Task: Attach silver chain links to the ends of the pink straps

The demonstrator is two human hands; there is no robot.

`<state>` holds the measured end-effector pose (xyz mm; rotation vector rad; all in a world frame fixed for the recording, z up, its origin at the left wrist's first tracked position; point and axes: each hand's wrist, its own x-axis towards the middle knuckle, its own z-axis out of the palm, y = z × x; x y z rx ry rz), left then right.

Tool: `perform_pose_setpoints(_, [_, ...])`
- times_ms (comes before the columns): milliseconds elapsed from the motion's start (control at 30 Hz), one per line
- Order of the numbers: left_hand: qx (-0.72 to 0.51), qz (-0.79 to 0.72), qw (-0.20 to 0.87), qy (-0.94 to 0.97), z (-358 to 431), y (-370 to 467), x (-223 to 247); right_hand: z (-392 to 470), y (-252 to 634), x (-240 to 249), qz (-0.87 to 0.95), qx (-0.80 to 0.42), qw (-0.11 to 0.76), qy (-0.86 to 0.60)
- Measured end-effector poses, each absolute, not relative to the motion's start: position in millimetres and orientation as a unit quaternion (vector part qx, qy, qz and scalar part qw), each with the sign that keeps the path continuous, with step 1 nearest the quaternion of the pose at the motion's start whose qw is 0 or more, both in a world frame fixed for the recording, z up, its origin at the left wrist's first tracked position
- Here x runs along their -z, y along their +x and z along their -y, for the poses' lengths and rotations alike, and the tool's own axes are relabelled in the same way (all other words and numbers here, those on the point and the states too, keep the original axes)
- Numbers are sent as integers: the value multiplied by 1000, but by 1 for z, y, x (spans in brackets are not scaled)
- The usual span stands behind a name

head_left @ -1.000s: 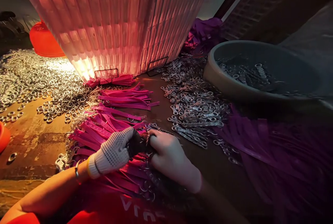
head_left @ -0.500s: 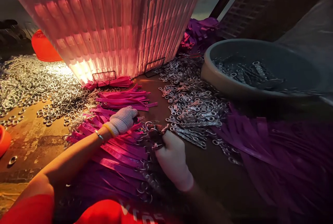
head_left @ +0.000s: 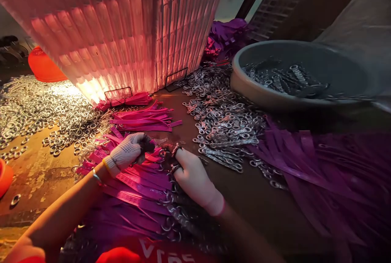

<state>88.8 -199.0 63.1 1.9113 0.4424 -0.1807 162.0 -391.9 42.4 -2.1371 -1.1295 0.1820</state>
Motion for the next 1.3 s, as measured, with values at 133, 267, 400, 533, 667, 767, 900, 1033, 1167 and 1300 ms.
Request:
perform_pose_setpoints(133, [87,-226,700,672,209,65,-76,378,155,-51,478,-55,223,-847])
perform_pose_setpoints(267, [102,-224,663,707,217,56,-76,373,147,-58,511,-14,143,-847])
perform_pose_setpoints(400, [60,-139,550,821,217,58,-77,378,144,-57,523,28,101,-846])
perform_pose_setpoints(533, [168,-134,571,792,213,61,-73,383,145,-53,553,65,85,-826])
perform_pose_setpoints(667, [55,-69,495,864,218,61,-67,386,147,-50,545,46,92,-832])
perform_pose_setpoints(767, [82,-90,533,837,221,58,-65,388,146,-55,507,16,106,-855])
perform_pose_setpoints(900, [108,-160,605,772,225,51,-59,391,147,-67,493,-74,89,-862])
perform_pose_setpoints(1033, [66,-159,587,791,232,47,-52,391,147,-69,470,-120,48,-873])
perform_pose_setpoints(1167, [45,-137,544,827,233,49,-48,390,144,-66,518,-101,24,-849])
perform_pose_setpoints(1300, [21,-80,501,861,229,54,-46,389,140,-66,553,-103,-9,-827])
